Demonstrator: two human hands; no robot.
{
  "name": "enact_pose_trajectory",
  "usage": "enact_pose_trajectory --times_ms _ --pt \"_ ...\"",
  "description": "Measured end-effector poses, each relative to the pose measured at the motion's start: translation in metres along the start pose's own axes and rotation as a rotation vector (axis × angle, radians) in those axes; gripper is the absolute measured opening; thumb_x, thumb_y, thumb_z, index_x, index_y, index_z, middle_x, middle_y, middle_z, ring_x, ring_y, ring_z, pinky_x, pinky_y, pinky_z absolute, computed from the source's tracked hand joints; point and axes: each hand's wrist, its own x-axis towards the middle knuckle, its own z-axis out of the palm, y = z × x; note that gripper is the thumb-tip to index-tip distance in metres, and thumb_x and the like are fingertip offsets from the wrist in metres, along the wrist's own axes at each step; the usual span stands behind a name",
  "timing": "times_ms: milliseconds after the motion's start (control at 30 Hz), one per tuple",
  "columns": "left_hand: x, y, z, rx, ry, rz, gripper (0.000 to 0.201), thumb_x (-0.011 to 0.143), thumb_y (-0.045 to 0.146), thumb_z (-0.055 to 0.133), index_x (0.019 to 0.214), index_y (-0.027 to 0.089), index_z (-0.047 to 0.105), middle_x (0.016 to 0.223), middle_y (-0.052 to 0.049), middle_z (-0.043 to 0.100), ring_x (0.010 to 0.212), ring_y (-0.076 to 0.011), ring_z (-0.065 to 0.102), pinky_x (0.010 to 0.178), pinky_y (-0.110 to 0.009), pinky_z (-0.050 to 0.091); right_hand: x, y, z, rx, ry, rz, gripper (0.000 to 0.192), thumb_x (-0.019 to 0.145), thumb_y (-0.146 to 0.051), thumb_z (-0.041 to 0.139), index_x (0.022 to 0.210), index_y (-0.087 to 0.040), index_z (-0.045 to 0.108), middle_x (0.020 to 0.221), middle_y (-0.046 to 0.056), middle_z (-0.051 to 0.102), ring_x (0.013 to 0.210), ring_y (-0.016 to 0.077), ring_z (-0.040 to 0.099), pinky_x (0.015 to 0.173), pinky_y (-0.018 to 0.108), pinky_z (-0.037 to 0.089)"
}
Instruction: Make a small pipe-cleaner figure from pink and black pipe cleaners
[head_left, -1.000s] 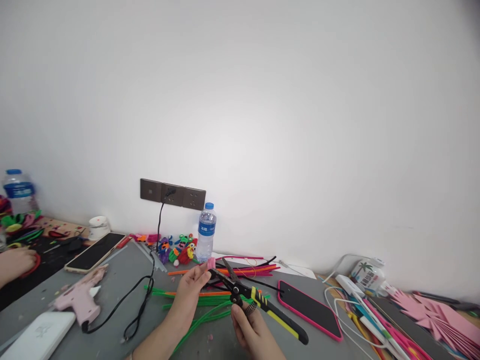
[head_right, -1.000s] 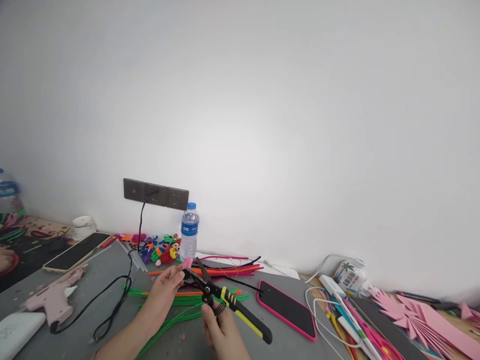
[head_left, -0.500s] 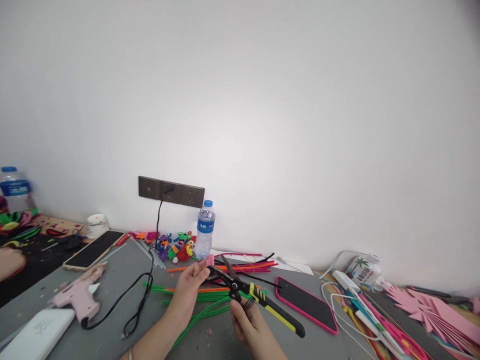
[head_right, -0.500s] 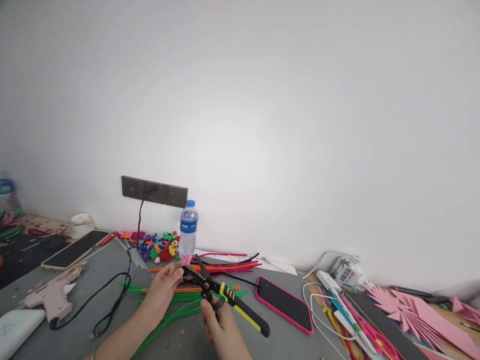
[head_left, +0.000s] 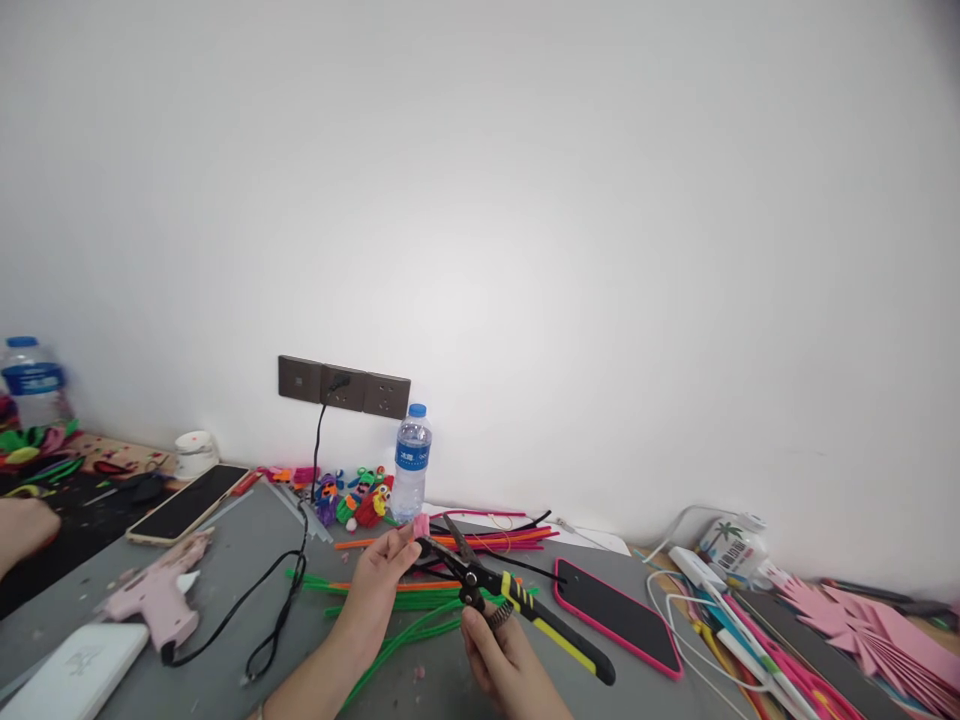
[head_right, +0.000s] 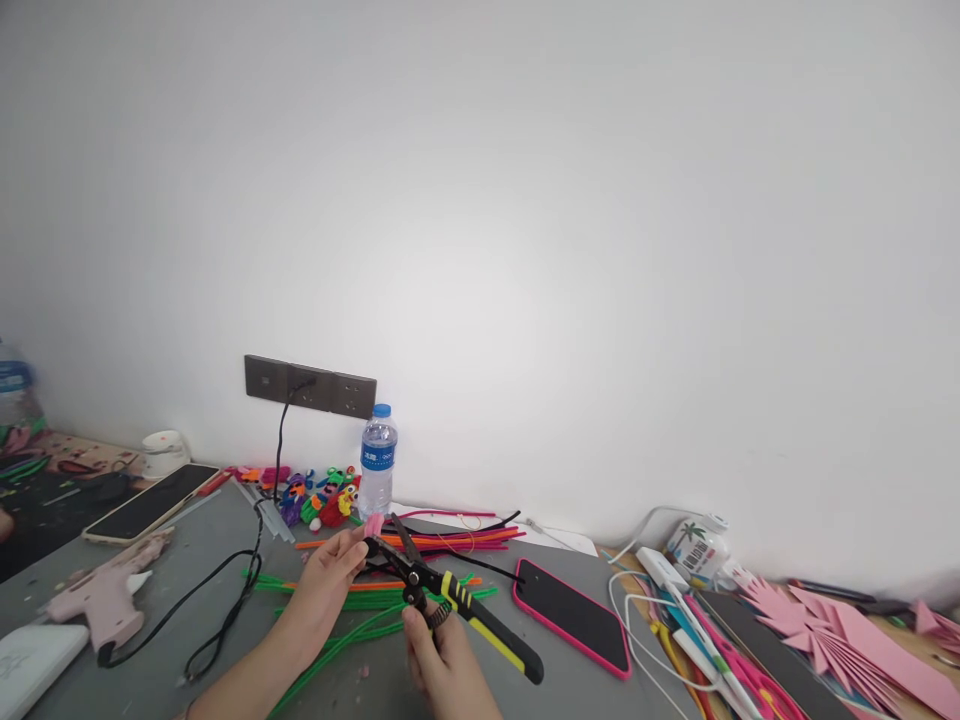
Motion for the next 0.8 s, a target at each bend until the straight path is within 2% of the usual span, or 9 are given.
enact_pose_trajectory --times_ms 300,533,800 --pt "-0.0001 0.0019 0.0002 0.004 0.002 -0.012 0.05 0.05 0.038 0.087 0.047 0.022 0.04 0.091 -0.009 0.073 0.118 -0.0378 0.052 0.097 -0.045 0.041 -0.0018 0.0012 0.0032 0.042 0.07 0.002 0.056 0.069 -0.075 0.058 0.084 -0.021 0.053 0.054 -0.008 0.035 0.046 0.0085 0.028 0.045 0.023 0.019" --pt "0.0016 -0.0017 -0.0018 0.008 -0.034 0.007 0.046 0.059 0.038 0.083 0.05 0.022 0.041 0.11 -0.011 0.07 0.13 -0.0368 0.041 0.1 -0.046 0.036 -0.0006 -0.0025 -0.0003 -0.014 0.001 0.017 0.056 0.069 -0.075 0.056 0.074 -0.021 0.048 0.054 -0.008 0.035 0.043 0.0069 0.028 0.042 0.022 0.019" --pt "0.0023 -0.0036 -0.0036 0.012 -0.063 0.004 0.047 0.062 0.038 0.081 0.051 0.022 0.039 0.115 -0.01 0.069 0.136 -0.0355 0.033 0.106 -0.048 0.031 -0.0016 -0.0078 0.0009 -0.085 -0.022 -0.005 0.058 0.071 -0.079 0.05 0.069 -0.022 0.043 0.049 -0.009 0.032 0.041 0.007 0.025 0.041 0.023 0.016"
